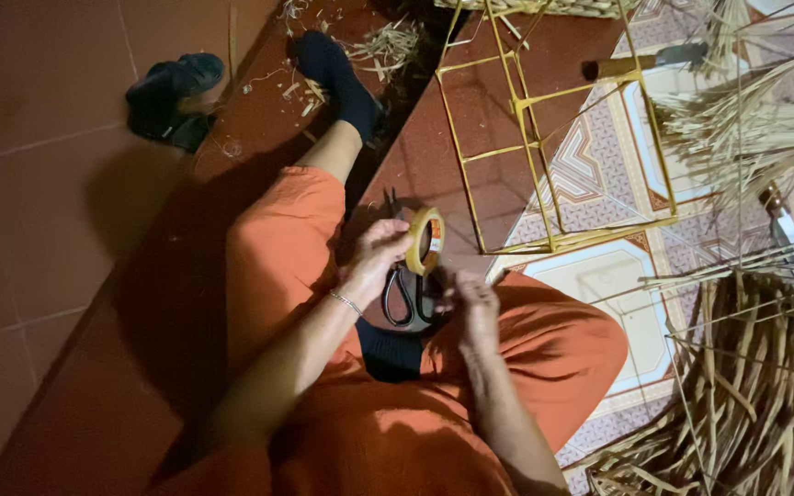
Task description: The person is weaving a basket using dried palm leaves. They are sitting on the floor and using a yellow metal frame as a guide. The person is using their hands to weave the leaves into the frame.
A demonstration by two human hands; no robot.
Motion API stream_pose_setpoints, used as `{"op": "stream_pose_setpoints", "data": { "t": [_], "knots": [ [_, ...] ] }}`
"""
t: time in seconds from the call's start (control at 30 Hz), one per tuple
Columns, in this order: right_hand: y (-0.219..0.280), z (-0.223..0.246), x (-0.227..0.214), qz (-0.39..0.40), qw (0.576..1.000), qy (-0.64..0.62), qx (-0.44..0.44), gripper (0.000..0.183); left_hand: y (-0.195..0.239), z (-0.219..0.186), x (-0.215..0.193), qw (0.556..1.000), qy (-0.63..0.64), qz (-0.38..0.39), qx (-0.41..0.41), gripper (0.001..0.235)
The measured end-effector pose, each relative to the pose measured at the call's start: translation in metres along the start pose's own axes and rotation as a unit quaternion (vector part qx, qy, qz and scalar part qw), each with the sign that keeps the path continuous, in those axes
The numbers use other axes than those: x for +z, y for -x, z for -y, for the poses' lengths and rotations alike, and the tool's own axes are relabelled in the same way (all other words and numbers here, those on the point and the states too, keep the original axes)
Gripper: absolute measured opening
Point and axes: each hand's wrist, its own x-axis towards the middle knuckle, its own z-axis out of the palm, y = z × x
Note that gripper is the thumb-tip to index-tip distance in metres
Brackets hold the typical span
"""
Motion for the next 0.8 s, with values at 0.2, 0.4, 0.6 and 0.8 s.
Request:
{"op": "stream_pose_setpoints", "data": {
  "t": [0.2, 0.4, 0.6, 0.8],
  "knots": [
    [-0.015, 0.0, -0.042, -0.071, 0.988, -0.129, -0.037, 0.03, -0.008, 0.004, -0.04, 0.992, -0.095, -0.065, -0.051, 0.032],
    [-0.025, -0.014, -0.041, -0.11, 0.99, -0.092, -0.014, 0.045, 0.012, -0.022, -0.029, 0.848, -0.471, -0.091, 0.227, 0.05],
    [-0.012, -0.009, -0.038, -0.109, 0.977, -0.178, -0.035, 0.041, 0.026, -0.011, 0.06, 0.799, -0.499, 0.118, 0.316, 0.04],
    [-0.002, 0.006, -0.035, -0.094, 0.959, -0.246, -0.104, 0.028, -0.003, 0.034, 0.136, 0.853, -0.46, 0.202, 0.141, 0.031]
  ]
}}
